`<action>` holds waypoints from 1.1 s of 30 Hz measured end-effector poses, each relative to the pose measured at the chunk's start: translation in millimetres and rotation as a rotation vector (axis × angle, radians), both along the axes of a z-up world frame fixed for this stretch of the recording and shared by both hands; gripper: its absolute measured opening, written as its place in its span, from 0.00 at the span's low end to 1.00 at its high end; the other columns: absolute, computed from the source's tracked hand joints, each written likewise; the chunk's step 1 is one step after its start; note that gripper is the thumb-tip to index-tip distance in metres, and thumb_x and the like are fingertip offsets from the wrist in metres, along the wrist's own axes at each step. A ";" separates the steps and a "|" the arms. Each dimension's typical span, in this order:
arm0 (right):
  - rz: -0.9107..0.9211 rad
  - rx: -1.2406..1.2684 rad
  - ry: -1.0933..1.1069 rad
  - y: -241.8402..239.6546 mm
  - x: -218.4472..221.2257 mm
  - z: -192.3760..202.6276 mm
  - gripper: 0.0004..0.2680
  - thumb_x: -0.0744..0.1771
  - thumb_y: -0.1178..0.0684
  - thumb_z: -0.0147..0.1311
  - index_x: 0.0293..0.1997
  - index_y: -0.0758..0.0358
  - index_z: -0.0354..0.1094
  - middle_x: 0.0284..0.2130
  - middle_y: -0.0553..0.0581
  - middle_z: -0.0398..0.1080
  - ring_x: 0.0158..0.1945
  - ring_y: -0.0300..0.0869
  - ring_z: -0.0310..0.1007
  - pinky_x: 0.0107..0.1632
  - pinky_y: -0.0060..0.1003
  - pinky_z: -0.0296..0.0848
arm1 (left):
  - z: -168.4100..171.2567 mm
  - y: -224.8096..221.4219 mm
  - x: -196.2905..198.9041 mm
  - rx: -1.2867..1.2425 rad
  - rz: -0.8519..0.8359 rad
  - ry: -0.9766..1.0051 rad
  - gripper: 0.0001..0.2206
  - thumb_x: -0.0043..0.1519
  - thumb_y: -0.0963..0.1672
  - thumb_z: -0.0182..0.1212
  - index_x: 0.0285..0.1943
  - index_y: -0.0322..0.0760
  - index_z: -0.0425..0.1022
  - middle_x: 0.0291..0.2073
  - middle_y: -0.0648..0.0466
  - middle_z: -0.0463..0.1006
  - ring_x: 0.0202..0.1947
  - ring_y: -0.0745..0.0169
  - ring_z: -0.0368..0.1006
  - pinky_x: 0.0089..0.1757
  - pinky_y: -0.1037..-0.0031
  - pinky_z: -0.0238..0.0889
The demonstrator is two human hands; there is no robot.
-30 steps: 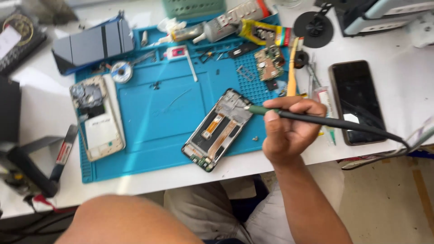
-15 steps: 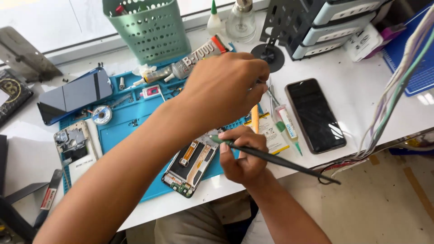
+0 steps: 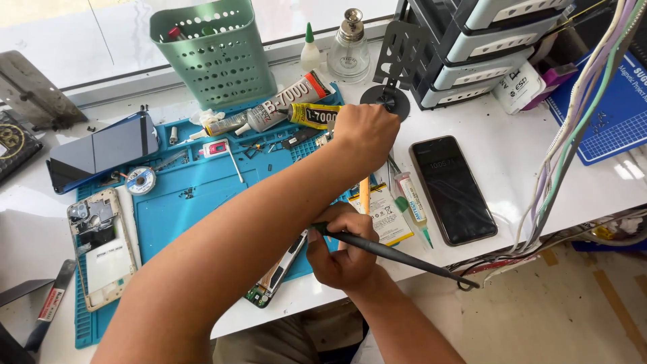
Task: Precision soldering of electronic components on a mobile phone motherboard
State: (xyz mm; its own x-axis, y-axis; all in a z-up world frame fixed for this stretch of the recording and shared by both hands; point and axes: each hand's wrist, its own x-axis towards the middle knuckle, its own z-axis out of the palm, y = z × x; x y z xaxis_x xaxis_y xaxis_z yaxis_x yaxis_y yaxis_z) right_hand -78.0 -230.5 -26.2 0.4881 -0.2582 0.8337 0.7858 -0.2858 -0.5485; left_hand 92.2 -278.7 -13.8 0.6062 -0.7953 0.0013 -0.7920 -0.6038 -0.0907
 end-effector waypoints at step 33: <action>0.024 0.131 0.077 -8.3 1.9 -17.5 0.11 0.66 0.64 0.53 0.40 0.61 0.50 0.33 0.62 0.74 0.32 0.42 0.74 0.36 0.28 0.70 | 101.1 231.1 -58.5 -0.933 0.298 1.231 0.11 0.61 0.36 0.48 0.49 0.22 0.71 0.37 0.42 0.80 0.40 0.54 0.80 0.42 0.67 0.78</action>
State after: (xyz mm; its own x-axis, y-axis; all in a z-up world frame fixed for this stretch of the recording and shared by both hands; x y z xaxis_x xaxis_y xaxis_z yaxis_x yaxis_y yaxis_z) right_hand -76.0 -238.7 -43.8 0.5568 -0.3502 0.7532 0.7454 -0.1894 -0.6391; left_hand 33.7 -47.6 87.3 0.7337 -0.6527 -0.1891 0.0570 -0.2182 0.9742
